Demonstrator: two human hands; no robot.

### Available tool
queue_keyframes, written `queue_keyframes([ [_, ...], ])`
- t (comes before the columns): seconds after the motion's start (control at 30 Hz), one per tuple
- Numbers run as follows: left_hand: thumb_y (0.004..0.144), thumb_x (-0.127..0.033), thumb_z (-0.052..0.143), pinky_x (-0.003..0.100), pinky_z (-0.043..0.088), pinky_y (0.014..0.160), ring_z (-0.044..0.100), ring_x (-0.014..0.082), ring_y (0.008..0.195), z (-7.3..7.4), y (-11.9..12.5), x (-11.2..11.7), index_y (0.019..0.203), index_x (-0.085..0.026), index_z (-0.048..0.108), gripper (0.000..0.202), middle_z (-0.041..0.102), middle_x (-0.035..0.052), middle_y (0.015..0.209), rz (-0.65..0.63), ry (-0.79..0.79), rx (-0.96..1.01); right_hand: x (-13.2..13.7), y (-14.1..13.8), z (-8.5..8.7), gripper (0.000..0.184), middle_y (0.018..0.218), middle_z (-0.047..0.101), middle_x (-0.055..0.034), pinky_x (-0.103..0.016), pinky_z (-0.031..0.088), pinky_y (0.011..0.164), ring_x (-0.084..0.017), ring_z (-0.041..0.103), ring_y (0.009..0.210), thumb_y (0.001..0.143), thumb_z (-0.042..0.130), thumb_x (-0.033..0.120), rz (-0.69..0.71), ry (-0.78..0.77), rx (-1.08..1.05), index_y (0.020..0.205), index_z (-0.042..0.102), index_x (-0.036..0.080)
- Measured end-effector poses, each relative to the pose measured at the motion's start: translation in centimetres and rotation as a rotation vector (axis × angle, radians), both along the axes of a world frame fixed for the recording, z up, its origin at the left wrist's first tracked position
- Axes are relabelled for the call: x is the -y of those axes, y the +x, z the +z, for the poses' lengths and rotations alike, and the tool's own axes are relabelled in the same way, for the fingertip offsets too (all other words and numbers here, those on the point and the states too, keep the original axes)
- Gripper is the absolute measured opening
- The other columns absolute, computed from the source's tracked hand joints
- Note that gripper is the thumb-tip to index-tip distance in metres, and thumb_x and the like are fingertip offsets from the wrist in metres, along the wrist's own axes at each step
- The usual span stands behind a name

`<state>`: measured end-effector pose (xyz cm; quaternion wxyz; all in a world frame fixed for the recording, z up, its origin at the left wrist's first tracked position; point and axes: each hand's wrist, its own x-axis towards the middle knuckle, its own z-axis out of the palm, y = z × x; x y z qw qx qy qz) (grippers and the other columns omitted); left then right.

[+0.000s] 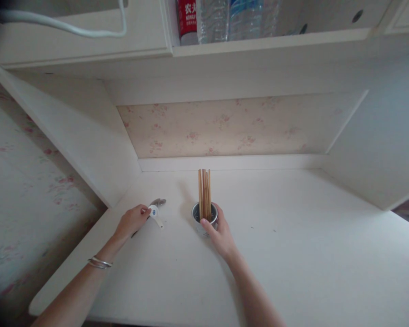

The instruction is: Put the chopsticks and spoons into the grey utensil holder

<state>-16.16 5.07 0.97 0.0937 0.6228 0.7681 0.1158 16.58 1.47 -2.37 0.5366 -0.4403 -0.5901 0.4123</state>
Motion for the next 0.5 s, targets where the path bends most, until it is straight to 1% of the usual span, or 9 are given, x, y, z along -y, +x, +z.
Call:
queue_keyframes([
  [0.2, 0.089, -0.037, 0.042, 0.027, 0.043, 0.074, 0.066, 0.0242, 0.094, 0.1, 0.4, -1.4, 0.092, -0.019, 0.070, 0.034, 0.073, 0.0099, 0.100, -0.044, -0.024, -0.058, 0.0, 0.0, 0.4, 0.060, 0.131, 0.058, -0.0087, -0.044, 0.040, 0.105, -0.026, 0.054, 0.121, 0.085, 0.062, 0.048, 0.016, -0.016, -0.035, 0.136, 0.041, 0.025],
  [0.3, 0.089, -0.037, 0.043, 0.027, 0.043, 0.073, 0.066, 0.0237, 0.092, 0.9, 0.9, -1.7, 0.089, -0.019, 0.071, 0.033, 0.073, 0.0092, 0.098, -0.067, -0.022, -0.064, 0.0, 0.0, 0.5, 0.060, 0.130, 0.059, -0.0078, -0.042, 0.042, 0.102, -0.025, 0.055, 0.119, 0.084, 0.063, 0.047, 0.016, -0.019, -0.055, 0.136, 0.041, 0.026],
  [0.37, 0.089, -0.037, 0.042, 0.027, 0.042, 0.072, 0.066, 0.0242, 0.092, 2.1, 1.7, -1.7, 0.091, -0.020, 0.071, 0.034, 0.074, 0.0089, 0.098, -0.085, 0.021, -0.083, 0.0, 0.0, 0.4, 0.061, 0.129, 0.060, -0.0076, -0.042, 0.044, 0.101, -0.025, 0.057, 0.117, 0.083, 0.065, 0.047, 0.013, -0.022, -0.053, 0.136, 0.042, 0.027],
  [0.4, 0.090, -0.037, 0.041, 0.028, 0.042, 0.072, 0.066, 0.0242, 0.092, 3.0, 2.2, -1.6, 0.092, -0.020, 0.071, 0.034, 0.074, 0.0086, 0.098, -0.098, 0.057, -0.090, 0.0, 0.0, 0.4, 0.061, 0.129, 0.060, -0.0076, -0.042, 0.044, 0.100, -0.025, 0.058, 0.116, 0.083, 0.065, 0.046, 0.015, -0.024, -0.053, 0.136, 0.042, 0.027],
  [0.5, 0.090, -0.039, 0.041, 0.027, 0.042, 0.071, 0.067, 0.0223, 0.088, 6.5, 4.6, -1.5, 0.094, -0.021, 0.071, 0.034, 0.074, 0.0061, 0.094, -0.146, 0.207, -0.047, 0.0, -0.1, 0.3, 0.062, 0.127, 0.062, -0.0076, -0.042, 0.047, 0.096, -0.026, 0.060, 0.112, 0.081, 0.067, 0.045, 0.034, -0.038, -0.073, 0.135, 0.043, 0.027],
])
